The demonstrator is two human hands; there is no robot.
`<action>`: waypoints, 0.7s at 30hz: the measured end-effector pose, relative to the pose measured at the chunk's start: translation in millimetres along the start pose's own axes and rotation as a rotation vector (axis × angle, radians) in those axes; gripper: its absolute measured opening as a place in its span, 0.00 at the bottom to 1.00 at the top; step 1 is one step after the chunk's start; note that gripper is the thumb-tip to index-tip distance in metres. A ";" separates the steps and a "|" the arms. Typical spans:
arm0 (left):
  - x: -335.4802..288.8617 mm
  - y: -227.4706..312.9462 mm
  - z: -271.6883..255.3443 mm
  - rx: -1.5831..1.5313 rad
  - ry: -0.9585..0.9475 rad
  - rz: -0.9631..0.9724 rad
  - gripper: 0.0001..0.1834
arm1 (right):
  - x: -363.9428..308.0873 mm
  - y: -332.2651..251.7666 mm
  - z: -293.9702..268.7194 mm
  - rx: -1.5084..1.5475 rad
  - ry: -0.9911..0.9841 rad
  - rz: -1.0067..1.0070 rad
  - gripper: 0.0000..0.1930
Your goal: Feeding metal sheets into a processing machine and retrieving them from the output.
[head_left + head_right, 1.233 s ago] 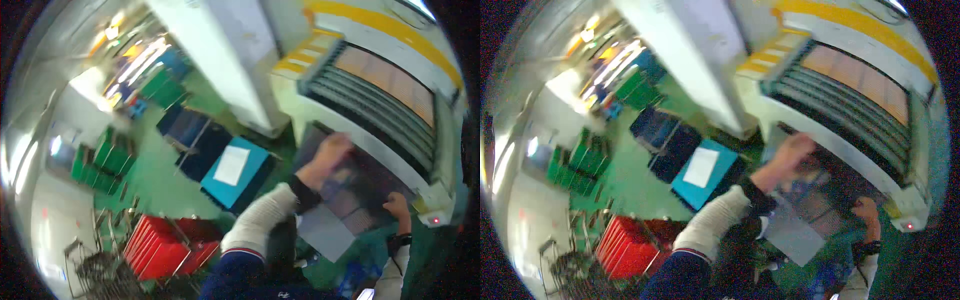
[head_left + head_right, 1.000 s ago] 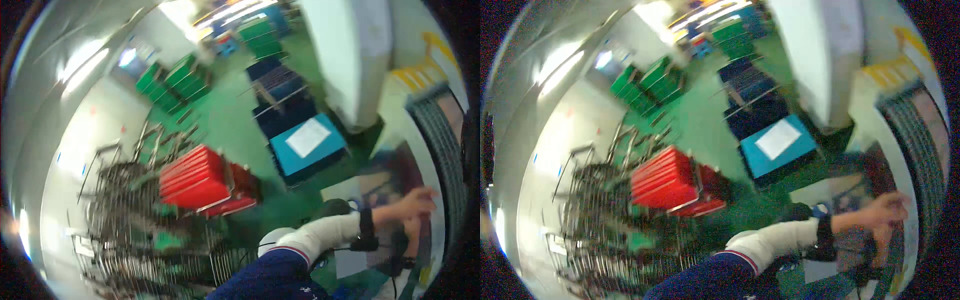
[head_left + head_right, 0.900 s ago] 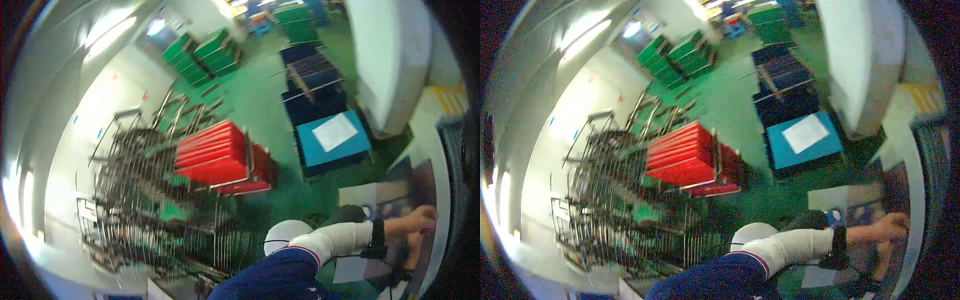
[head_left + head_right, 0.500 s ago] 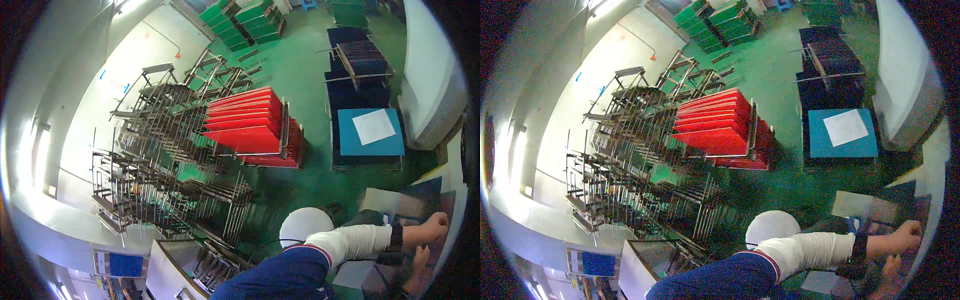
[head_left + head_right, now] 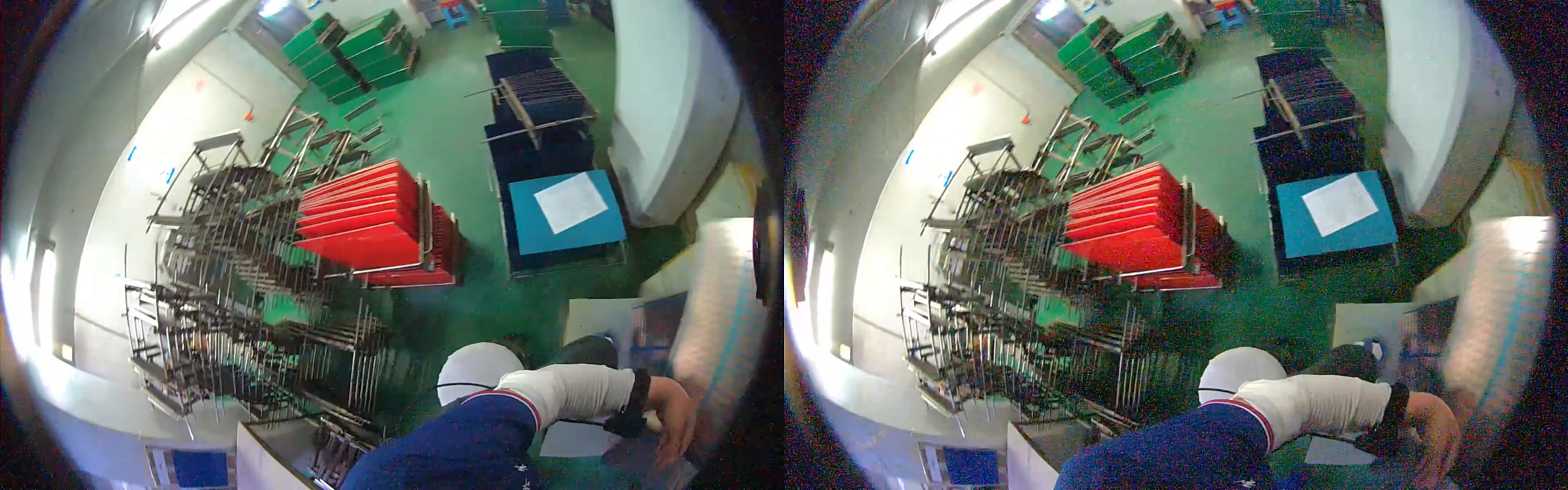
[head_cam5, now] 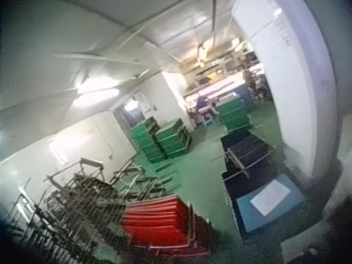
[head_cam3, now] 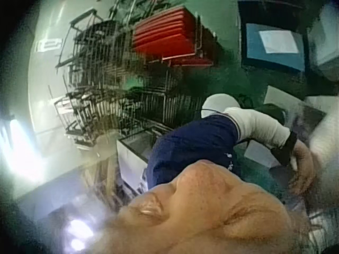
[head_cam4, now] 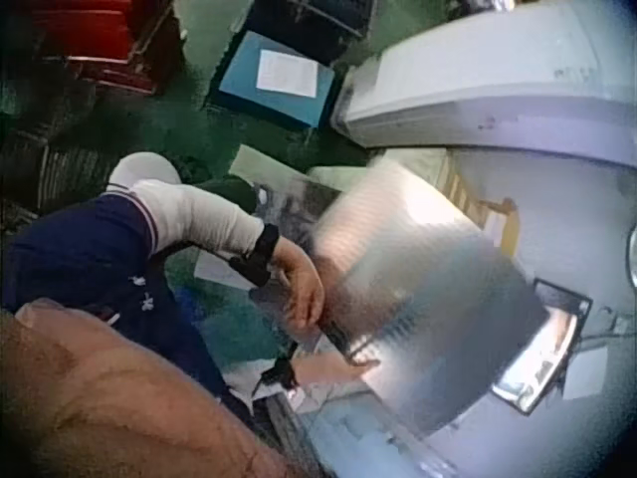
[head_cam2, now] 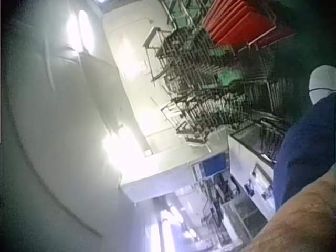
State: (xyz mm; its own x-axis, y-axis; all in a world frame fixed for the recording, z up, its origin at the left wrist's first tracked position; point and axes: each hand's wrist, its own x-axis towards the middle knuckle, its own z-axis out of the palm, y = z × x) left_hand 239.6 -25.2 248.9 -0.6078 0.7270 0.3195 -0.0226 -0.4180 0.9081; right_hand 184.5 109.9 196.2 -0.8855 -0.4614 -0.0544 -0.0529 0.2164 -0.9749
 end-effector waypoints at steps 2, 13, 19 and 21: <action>-7.2 -2.1 -7.5 -0.008 0.023 -0.068 0.15 | -4.1 1.9 25.7 0.052 -0.040 0.037 0.09; -11.6 7.2 -18.8 -0.048 0.043 -0.021 0.14 | -2.1 14.8 58.6 0.200 -0.021 0.116 0.07; -14.3 12.3 -16.2 0.184 0.085 0.200 0.18 | -8.5 -1.6 16.7 0.328 0.189 0.101 0.06; -8.2 20.0 -18.2 0.183 0.033 0.170 0.20 | -15.0 -8.4 -3.6 0.417 0.330 0.045 0.06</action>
State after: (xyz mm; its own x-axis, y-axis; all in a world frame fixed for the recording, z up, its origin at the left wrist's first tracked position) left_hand 229.7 -49.4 259.5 -0.6164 0.6354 0.4652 0.2243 -0.4246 0.8771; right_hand 196.5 118.1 206.0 -0.9843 -0.1502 -0.0923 0.1165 -0.1614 -0.9800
